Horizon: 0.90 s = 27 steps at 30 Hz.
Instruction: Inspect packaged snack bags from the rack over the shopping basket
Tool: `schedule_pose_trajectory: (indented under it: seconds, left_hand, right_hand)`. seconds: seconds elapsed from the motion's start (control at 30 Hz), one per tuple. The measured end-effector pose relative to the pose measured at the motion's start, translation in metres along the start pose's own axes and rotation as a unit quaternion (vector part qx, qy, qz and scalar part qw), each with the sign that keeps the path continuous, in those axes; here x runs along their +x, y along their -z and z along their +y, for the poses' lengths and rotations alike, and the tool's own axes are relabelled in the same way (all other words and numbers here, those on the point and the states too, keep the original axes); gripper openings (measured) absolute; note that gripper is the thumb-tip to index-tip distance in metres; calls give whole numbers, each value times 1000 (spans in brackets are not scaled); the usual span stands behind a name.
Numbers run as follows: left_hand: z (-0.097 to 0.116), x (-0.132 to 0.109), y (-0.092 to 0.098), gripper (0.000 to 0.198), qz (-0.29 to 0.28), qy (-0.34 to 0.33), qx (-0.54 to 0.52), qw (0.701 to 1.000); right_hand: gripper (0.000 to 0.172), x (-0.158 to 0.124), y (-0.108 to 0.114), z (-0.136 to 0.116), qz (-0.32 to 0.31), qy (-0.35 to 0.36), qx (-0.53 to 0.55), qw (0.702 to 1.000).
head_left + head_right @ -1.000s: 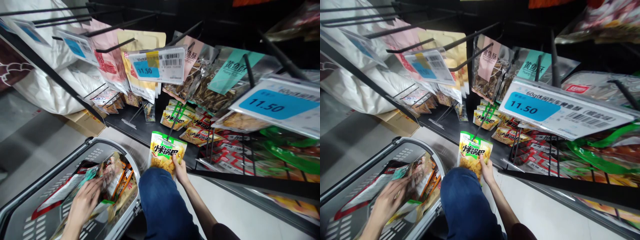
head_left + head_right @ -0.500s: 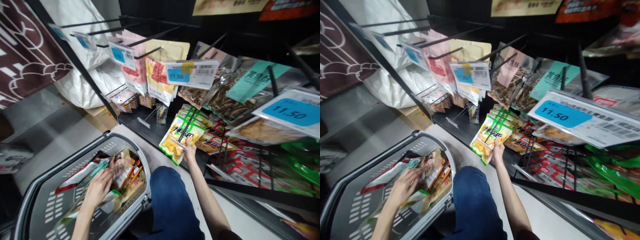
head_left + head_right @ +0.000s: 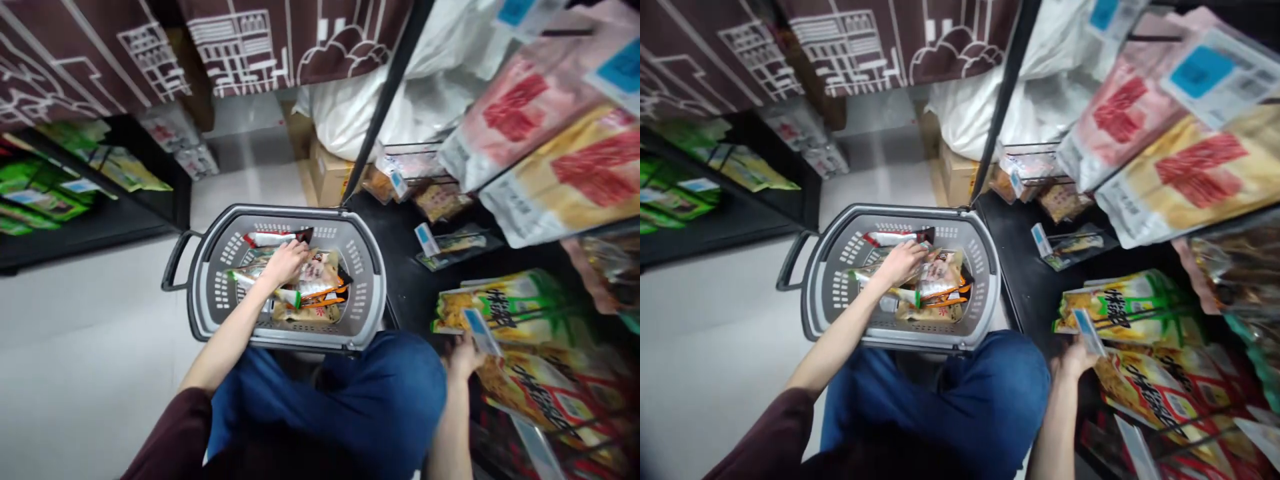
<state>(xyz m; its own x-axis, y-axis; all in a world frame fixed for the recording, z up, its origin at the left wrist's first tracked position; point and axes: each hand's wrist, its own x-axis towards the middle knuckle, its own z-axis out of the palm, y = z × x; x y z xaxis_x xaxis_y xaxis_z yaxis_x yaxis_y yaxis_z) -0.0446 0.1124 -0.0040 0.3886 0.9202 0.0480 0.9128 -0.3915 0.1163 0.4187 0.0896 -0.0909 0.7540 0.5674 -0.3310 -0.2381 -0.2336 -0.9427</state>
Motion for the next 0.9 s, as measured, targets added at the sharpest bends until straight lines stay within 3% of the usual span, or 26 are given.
schedule_pose_trajectory:
  seconds: [0.07,0.17,0.27,0.37,0.43,0.5,0.57,0.67,0.73,0.77,0.8,0.9]
  left_hand:
    - [-3,-2,-1,29,-1,22,13,1000]
    - [-4,-4,-4,29,-10,39,18,999]
    - [-2,-4,-8,28,-16,51,23,998]
    - [-1,-4,-12,27,-12,60,26,998]
    - [-1,-4,-14,28,-3,69,26,997]
    - [-1,-4,-15,30,11,79,26,997]
    - [-2,-4,-16,29,26,88,23,995]
    - [-3,-3,-17,28,40,104,19,994]
    - [-3,-4,-16,26,41,116,17,992]
    - [-3,-4,-15,25,40,122,15,992]
    - [-3,-5,-14,25,39,126,14,991]
    - [0,-6,-12,25,29,130,10,991]
  right_hand:
    - [47,-22,0,2,-21,-47,-21,998]
    - [49,-50,-9,-14,-191,-60,-67,978]
    - [52,-76,-27,-54,-377,26,-186,907]
    - [46,-104,-51,-105,-473,122,-298,820]
    - [44,-127,-72,-135,-532,218,-382,723]
    - [43,-155,-101,-155,-606,301,-464,572]
    - [45,-185,-134,-158,-689,324,-509,401]
    - [51,-232,-182,-127,-714,323,-594,182]
    - [48,-258,-204,-91,-663,355,-657,55]
    - [46,-268,-211,-72,-624,382,-682,6]
    - [44,-274,-216,-54,-615,415,-671,-24]
    - [39,-276,-221,-11,-613,470,-634,-28]
